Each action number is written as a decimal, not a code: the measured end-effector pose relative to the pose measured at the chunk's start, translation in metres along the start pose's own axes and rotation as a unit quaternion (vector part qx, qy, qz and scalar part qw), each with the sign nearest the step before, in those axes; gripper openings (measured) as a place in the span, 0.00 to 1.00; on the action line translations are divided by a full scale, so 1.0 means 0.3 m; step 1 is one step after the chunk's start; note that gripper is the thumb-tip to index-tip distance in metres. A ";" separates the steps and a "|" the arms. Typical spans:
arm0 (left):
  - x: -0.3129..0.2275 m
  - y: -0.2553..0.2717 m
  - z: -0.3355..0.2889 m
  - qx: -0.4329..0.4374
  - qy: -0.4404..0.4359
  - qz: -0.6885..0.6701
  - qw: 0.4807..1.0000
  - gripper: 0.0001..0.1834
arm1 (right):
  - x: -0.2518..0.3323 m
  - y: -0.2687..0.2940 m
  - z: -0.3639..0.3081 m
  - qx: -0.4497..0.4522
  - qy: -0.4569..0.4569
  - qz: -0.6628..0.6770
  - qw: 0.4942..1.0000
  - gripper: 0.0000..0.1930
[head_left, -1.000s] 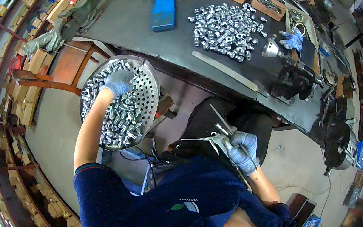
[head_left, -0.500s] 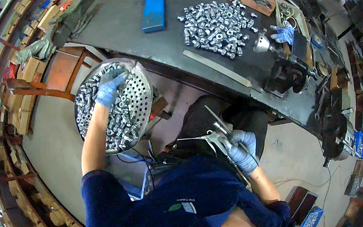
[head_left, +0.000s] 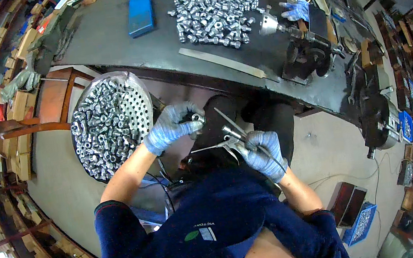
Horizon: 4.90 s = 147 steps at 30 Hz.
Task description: The person takes metal parts one by one from a circular tray and measures their dimensions using a pair of calipers.
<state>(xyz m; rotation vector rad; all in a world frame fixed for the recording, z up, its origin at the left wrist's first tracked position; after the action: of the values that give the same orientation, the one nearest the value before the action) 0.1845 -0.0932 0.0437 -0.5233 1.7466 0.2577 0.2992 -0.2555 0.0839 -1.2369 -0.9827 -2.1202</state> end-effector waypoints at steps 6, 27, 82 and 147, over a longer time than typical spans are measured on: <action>-0.069 -0.048 -0.016 -0.021 -0.054 0.159 0.986 0.16 | 0.037 -0.024 0.036 0.030 0.040 0.011 0.999 0.17; -0.033 -0.105 0.030 0.016 -0.065 0.140 0.988 0.20 | 0.017 -0.047 0.043 0.040 0.067 -0.128 0.989 0.17; -0.447 0.341 0.427 -0.190 -0.197 0.385 0.881 0.19 | 0.004 0.059 -0.017 -0.064 0.049 -0.061 0.995 0.19; -0.018 -0.061 0.005 -0.014 -0.009 0.058 0.998 0.12 | 0.002 -0.031 0.022 0.031 0.005 -0.056 0.998 0.17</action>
<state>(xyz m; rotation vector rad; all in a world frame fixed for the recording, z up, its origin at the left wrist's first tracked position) 0.1953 -0.1075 0.0504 -0.4379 1.7596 0.3680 0.2957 -0.2446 0.0834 -1.1654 -1.1292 -2.1611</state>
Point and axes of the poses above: each hand's wrist, its own z-axis towards the middle knuckle, its own y-axis out of the back of the hand, x = y × z, the point moved 8 cm from there along z, towards the middle knuckle, and after that the axes turned 8 degrees about -x, right-handed, at the moved point
